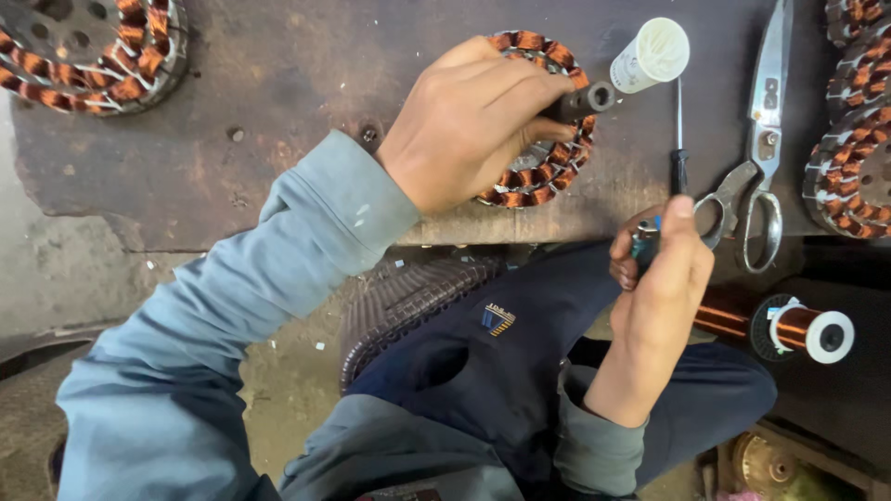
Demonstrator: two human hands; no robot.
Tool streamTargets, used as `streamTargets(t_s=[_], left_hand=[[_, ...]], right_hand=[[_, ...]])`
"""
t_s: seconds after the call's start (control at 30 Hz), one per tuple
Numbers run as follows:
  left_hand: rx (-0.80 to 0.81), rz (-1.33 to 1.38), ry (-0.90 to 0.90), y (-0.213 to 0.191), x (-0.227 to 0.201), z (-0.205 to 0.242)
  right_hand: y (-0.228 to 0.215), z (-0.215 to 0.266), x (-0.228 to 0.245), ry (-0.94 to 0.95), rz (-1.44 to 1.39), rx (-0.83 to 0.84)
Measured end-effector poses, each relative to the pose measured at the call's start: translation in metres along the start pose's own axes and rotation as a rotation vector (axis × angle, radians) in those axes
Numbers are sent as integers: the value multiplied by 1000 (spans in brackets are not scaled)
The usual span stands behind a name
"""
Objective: The person uses a lighter to apply heat to the ends of copper windings on motor stators, likely to melt or seal insulating material. They handle multiple stators one at a time, rotating them to access different winding ends.
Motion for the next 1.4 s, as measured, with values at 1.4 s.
streamTargets(t_s=[1.4], left_hand=[[117,88,120,4,-14,8]], right_hand=[[3,44,-24,246,-172,162]])
Point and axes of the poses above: each hand's wrist, its own z-axis away from the middle knuckle, its own y-axis out of the palm, x = y × z, the point moved 3 cm from there along -z, towards the middle knuckle, and after that the axes turned 8 degrees about -y, right-handed, at the moved point
